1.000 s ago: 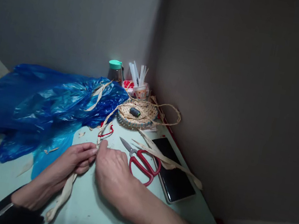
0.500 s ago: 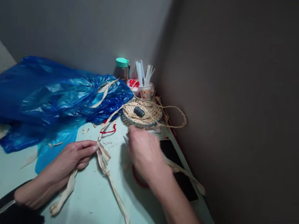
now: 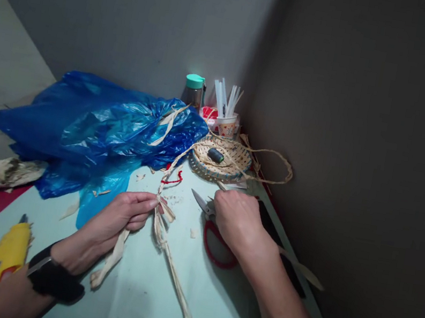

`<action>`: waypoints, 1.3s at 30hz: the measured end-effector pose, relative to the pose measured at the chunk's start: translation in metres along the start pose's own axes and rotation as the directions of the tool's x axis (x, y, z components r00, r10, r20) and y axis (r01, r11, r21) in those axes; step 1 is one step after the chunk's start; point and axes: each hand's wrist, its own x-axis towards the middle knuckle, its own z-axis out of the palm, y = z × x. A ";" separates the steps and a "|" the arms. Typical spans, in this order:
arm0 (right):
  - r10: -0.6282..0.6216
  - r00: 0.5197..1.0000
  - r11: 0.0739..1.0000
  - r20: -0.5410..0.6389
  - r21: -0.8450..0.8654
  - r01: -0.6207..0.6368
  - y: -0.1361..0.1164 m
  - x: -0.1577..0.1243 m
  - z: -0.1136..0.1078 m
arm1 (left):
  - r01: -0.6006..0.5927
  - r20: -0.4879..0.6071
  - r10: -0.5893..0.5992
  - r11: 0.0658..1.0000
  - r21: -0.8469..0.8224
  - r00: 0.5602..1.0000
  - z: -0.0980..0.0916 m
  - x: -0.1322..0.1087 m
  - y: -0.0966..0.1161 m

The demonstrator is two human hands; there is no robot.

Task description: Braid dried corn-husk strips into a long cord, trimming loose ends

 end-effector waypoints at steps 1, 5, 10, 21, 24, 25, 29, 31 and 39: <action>0.000 1.000 1.000 -0.027 0.011 0.000 0.001 0.000 0.000 | -0.001 0.002 0.001 1.000 -0.005 1.000 0.000 0.000 0.000; -0.037 0.975 0.938 -0.219 0.328 0.109 -0.001 -0.007 -0.009 | -0.011 0.000 0.011 1.000 -0.005 1.000 0.000 0.001 -0.002; -0.274 0.925 0.519 -0.264 0.769 0.373 -0.024 -0.018 -0.021 | -0.008 -0.017 0.009 1.000 0.006 1.000 0.003 0.000 -0.002; -0.135 0.950 0.624 -0.283 0.720 0.303 -0.057 -0.007 0.004 | -0.010 -0.045 0.008 0.999 -0.045 0.999 0.005 0.001 -0.003; -0.136 0.951 0.631 -0.279 0.715 0.300 -0.059 -0.007 0.008 | -0.011 -0.054 0.009 0.999 -0.045 0.998 0.005 0.000 -0.002; -0.130 0.954 0.627 -0.270 0.723 0.290 -0.060 -0.006 0.009 | -0.014 -0.052 0.012 0.999 -0.042 0.999 0.005 0.000 -0.002; -0.116 0.969 0.593 -0.220 0.767 0.245 -0.060 -0.004 0.013 | -0.020 -0.057 0.018 0.999 -0.032 0.998 0.007 -0.001 -0.001; -0.126 0.968 0.585 -0.217 0.771 0.249 -0.059 -0.003 0.013 | -0.019 -0.057 0.017 0.999 -0.038 0.998 0.007 -0.001 -0.001; -0.153 0.976 0.663 -0.157 0.716 0.219 -0.057 -0.005 0.009 | -0.048 -0.023 0.047 0.999 -0.004 0.999 0.005 -0.003 -0.001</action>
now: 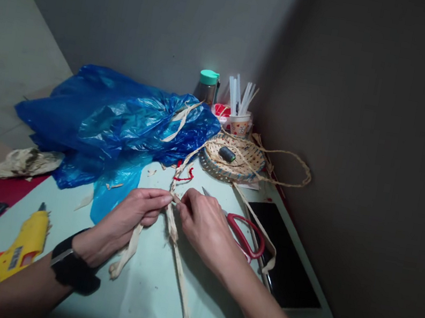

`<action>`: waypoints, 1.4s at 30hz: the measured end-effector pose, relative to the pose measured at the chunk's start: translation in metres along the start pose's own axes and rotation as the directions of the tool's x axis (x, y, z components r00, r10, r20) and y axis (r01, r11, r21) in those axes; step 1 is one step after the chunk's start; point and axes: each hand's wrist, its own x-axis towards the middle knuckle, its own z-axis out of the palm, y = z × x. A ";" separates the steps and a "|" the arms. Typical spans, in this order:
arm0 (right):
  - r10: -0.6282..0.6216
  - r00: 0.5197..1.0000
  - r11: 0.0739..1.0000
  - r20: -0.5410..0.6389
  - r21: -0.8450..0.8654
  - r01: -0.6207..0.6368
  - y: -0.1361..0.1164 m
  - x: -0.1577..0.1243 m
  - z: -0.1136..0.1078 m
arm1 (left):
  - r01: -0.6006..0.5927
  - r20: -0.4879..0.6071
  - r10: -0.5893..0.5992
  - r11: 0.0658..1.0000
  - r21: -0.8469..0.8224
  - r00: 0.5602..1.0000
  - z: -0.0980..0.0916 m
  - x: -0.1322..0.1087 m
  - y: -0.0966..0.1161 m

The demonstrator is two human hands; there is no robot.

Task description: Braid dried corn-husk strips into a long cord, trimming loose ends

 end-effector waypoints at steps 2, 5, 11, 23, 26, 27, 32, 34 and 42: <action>0.012 1.000 1.000 0.002 -0.013 -0.012 -0.003 -0.001 -0.001 | -0.008 -0.017 0.008 1.000 0.019 1.000 0.003 -0.001 0.001; 0.034 0.999 0.999 0.009 -0.022 -0.033 -0.007 -0.002 -0.003 | -0.028 -0.064 0.031 0.998 0.059 0.997 0.007 0.000 0.003; 0.027 1.000 1.000 0.007 0.015 -0.027 -0.001 0.000 -0.002 | -0.046 -0.126 0.056 0.995 0.087 0.990 0.009 0.003 -0.001; -0.088 0.994 0.891 -0.060 -0.450 0.052 -0.029 -0.005 -0.001 | -0.011 -0.108 0.020 0.997 0.081 0.994 0.011 0.003 0.003; -0.083 0.996 0.878 -0.033 -0.476 0.058 -0.030 -0.004 0.002 | -0.032 -0.111 0.040 0.997 0.074 0.993 0.012 0.002 0.001; -0.102 0.994 0.859 -0.039 -0.508 0.069 -0.031 -0.005 0.006 | -0.052 -0.104 0.057 0.997 0.054 0.993 0.013 0.002 0.000; -0.240 0.968 0.727 -0.077 -0.674 0.126 -0.041 -0.011 0.035 | -0.114 0.019 0.118 0.984 -0.134 0.993 0.010 0.000 -0.007; -0.238 0.968 0.745 -0.084 -0.655 0.126 -0.041 -0.012 0.039 | -0.087 0.034 0.093 0.987 -0.134 0.995 0.007 0.000 -0.006; -0.089 0.972 0.996 -0.220 -0.018 0.087 -0.011 -0.003 -0.007 | 0.010 0.030 -0.009 1.000 -0.027 1.000 -0.003 -0.001 -0.002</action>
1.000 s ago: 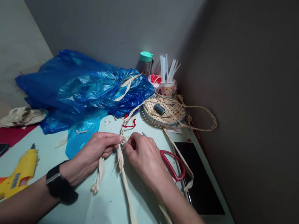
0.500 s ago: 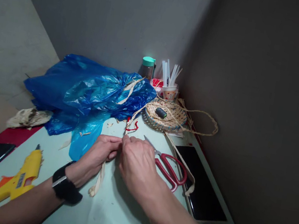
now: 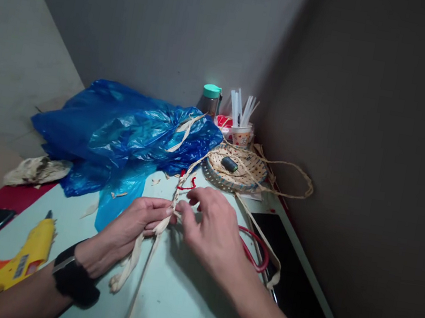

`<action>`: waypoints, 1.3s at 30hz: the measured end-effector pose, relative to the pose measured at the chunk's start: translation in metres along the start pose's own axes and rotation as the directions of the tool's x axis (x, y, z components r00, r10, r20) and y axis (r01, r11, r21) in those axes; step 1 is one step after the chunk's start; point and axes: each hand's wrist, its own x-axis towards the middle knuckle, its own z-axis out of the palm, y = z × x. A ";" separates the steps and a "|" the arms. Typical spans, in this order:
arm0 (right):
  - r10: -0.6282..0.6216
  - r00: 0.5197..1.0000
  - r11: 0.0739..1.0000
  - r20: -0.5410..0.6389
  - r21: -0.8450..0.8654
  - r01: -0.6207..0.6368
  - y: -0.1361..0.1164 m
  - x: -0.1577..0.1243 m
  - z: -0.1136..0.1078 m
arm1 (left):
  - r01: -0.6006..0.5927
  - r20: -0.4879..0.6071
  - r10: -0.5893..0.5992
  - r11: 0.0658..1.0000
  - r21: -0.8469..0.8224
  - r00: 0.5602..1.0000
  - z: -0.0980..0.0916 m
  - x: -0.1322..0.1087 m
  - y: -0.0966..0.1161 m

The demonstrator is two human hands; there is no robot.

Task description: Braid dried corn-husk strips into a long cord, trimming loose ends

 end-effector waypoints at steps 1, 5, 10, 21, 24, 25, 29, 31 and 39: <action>0.031 0.999 0.998 0.015 0.058 -0.032 0.004 0.002 -0.001 | -0.007 0.000 0.007 1.000 0.008 1.000 -0.001 0.000 0.000; 0.059 0.960 0.941 0.272 0.305 -0.145 0.010 0.007 0.015 | -0.010 -0.008 0.010 1.000 0.003 1.000 0.000 0.000 0.003; 0.125 0.963 0.877 0.239 0.427 -0.219 0.016 0.009 0.039 | -0.038 -0.014 0.039 0.997 0.066 0.999 0.006 0.000 0.002; 0.060 0.983 0.932 0.171 0.344 -0.116 0.021 0.005 0.039 | -0.193 0.050 0.360 0.373 0.907 0.932 0.005 -0.017 0.015; 0.069 0.978 0.896 0.198 0.418 -0.148 0.021 0.004 0.038 | -0.107 0.049 0.344 0.150 0.983 0.938 0.013 -0.026 0.022; 0.070 0.975 0.875 0.211 0.457 -0.161 0.022 0.004 0.038 | -0.085 0.046 0.348 0.096 0.992 0.936 0.017 -0.029 0.022; 0.077 0.965 0.741 0.249 0.633 -0.223 0.028 0.004 0.043 | -0.079 0.085 0.394 -0.033 0.996 0.915 0.031 -0.038 0.007; 0.095 0.960 0.642 0.265 0.720 -0.262 0.029 0.004 0.044 | -0.123 0.137 0.399 -0.059 0.991 0.907 0.037 -0.040 -0.005; 0.069 0.908 0.366 0.414 0.836 -0.409 0.025 0.002 0.038 | -0.226 0.174 0.424 0.075 0.971 0.889 0.035 -0.039 0.001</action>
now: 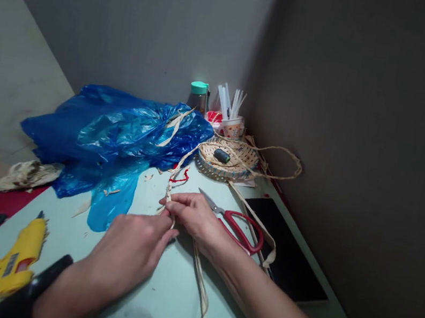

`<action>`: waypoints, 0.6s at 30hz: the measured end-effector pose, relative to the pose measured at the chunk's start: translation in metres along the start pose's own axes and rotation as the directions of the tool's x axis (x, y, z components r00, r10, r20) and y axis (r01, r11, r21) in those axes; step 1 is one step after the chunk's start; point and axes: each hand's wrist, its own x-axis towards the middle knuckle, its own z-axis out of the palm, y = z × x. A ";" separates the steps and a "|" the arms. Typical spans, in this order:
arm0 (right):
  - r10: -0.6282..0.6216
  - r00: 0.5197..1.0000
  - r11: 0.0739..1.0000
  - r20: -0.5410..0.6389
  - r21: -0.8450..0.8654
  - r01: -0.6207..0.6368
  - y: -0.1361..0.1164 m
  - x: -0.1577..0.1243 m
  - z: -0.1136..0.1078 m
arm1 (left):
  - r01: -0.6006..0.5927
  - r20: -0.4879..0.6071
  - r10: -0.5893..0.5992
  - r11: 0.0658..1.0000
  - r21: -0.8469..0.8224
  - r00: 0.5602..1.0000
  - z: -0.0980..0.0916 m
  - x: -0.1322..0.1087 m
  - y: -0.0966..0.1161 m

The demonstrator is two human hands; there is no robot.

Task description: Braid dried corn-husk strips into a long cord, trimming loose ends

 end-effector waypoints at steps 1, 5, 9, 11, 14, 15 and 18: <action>0.000 1.000 1.000 -0.012 -0.008 0.000 -0.001 0.000 0.000 | 0.017 -0.036 -0.020 0.997 -0.080 0.999 -0.007 0.005 -0.005; 0.043 0.999 0.999 -0.005 -0.028 -0.043 -0.007 -0.003 0.001 | 0.181 -0.115 -0.276 0.839 -0.513 0.954 -0.019 0.026 -0.029; 0.058 0.997 0.998 0.057 0.034 -0.060 -0.011 -0.006 0.007 | 0.358 0.347 -0.092 0.307 -0.882 0.933 -0.002 0.034 -0.040; 0.058 0.995 0.998 0.078 0.023 -0.060 -0.012 -0.007 0.007 | 0.435 0.437 -0.023 0.161 -0.886 0.899 0.005 0.033 -0.040; 0.055 0.994 0.989 0.098 -0.145 -0.040 -0.016 -0.008 0.006 | 0.451 0.452 -0.029 0.147 -0.880 0.892 0.006 0.030 -0.042; 0.027 0.994 0.963 0.104 -0.269 0.002 -0.018 -0.009 0.005 | 0.456 0.456 -0.037 0.151 -0.877 0.889 0.005 0.030 -0.042; -0.130 0.988 0.614 0.079 -0.776 0.142 -0.022 -0.015 0.006 | 0.478 0.466 -0.106 0.180 -0.860 0.878 0.003 0.029 -0.043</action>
